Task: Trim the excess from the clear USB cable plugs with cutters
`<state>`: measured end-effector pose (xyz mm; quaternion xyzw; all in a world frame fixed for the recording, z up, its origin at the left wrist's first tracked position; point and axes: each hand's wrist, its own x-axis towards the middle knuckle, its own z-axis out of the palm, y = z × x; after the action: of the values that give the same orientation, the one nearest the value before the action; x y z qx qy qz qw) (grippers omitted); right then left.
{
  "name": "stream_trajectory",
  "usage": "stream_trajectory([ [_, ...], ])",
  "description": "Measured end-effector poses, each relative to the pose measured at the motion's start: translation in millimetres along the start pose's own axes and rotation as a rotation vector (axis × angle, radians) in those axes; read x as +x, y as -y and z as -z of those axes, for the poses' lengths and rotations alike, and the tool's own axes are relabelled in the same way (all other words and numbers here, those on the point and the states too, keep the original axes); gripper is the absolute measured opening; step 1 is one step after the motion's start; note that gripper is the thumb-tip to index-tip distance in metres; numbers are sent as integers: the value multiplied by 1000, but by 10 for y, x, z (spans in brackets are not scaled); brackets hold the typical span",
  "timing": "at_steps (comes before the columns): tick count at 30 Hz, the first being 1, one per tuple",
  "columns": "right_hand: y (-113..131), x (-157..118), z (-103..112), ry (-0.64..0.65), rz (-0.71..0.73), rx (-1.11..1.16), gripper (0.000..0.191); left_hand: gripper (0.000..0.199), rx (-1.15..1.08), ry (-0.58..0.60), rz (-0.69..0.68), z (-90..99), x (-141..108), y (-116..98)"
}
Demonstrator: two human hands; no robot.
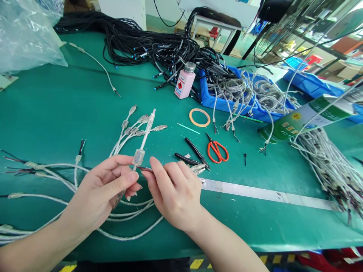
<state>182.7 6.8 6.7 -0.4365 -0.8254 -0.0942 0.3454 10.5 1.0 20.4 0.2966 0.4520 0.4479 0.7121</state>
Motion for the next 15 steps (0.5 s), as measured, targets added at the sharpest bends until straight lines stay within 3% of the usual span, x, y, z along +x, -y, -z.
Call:
stream_trajectory([
  [11, -10, 31, 59, 135, -66, 195, 25, 20, 82, 6, -53, 26, 14, 28],
  [15, -34, 28, 49, 90, -49, 145, 19, 19, 69, 20, -17, 26, 18, 42],
])
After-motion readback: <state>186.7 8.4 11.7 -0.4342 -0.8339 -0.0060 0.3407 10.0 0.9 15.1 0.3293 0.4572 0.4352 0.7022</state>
